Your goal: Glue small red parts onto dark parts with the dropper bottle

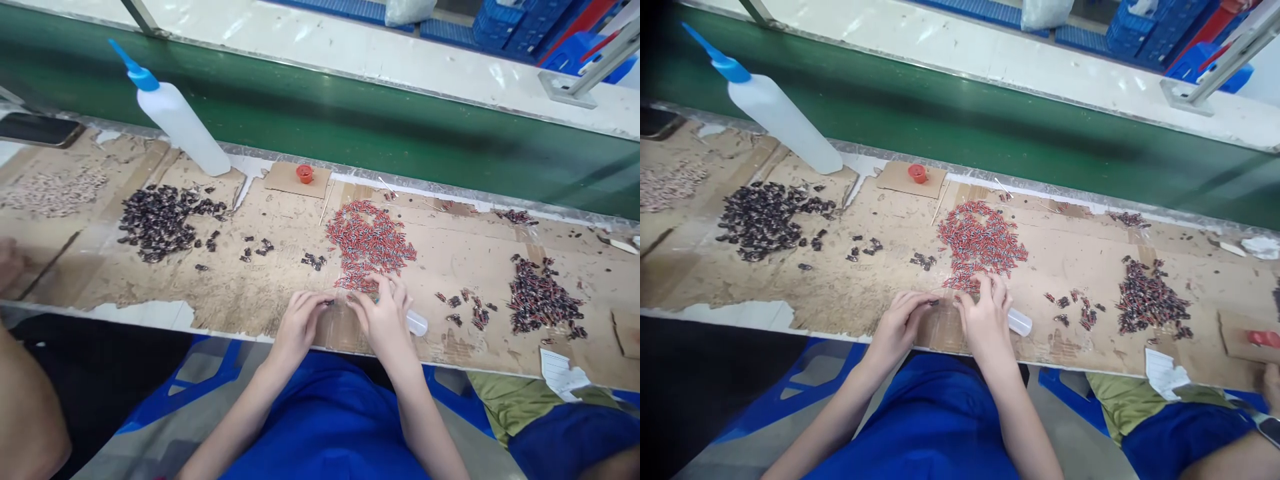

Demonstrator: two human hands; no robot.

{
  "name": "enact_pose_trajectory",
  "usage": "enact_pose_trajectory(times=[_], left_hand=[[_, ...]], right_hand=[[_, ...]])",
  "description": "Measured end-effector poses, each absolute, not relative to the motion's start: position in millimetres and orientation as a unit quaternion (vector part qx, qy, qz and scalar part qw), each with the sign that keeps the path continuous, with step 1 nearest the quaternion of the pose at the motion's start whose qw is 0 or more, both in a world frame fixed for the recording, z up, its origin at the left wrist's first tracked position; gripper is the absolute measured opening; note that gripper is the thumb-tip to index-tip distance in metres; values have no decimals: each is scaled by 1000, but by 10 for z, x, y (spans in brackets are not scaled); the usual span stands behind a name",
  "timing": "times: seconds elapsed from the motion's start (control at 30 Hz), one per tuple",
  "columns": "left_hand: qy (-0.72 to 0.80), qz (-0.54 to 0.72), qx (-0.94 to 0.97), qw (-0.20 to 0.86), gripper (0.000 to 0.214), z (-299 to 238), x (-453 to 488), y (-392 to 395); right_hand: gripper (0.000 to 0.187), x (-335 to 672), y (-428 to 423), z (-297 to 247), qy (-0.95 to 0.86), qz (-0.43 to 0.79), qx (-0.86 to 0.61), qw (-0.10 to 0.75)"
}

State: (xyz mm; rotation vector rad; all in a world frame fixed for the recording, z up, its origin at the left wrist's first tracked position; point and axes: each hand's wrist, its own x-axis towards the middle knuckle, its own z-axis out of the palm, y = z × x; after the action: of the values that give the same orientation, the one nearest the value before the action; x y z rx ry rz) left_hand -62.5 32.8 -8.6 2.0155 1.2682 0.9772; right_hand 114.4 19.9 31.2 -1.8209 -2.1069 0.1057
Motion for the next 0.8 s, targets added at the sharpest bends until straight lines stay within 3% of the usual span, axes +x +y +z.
enact_pose_trajectory(times=[0.2,0.37,0.5,0.8], left_hand=[[493,390,708,321,16,-83,-661,327],[484,413,696,333,14,37,-585,322],[453,430,703,340,16,160,-477,319],[430,439,696,371,13,294,-258,237]], right_hand=[[17,1134,313,203,-752,58,-626,199],[15,1201,211,275,-675,279,-574,370],[13,1216,88,351,-562,396,-586,428],[16,1189,-25,371,-447,392,-633,496]])
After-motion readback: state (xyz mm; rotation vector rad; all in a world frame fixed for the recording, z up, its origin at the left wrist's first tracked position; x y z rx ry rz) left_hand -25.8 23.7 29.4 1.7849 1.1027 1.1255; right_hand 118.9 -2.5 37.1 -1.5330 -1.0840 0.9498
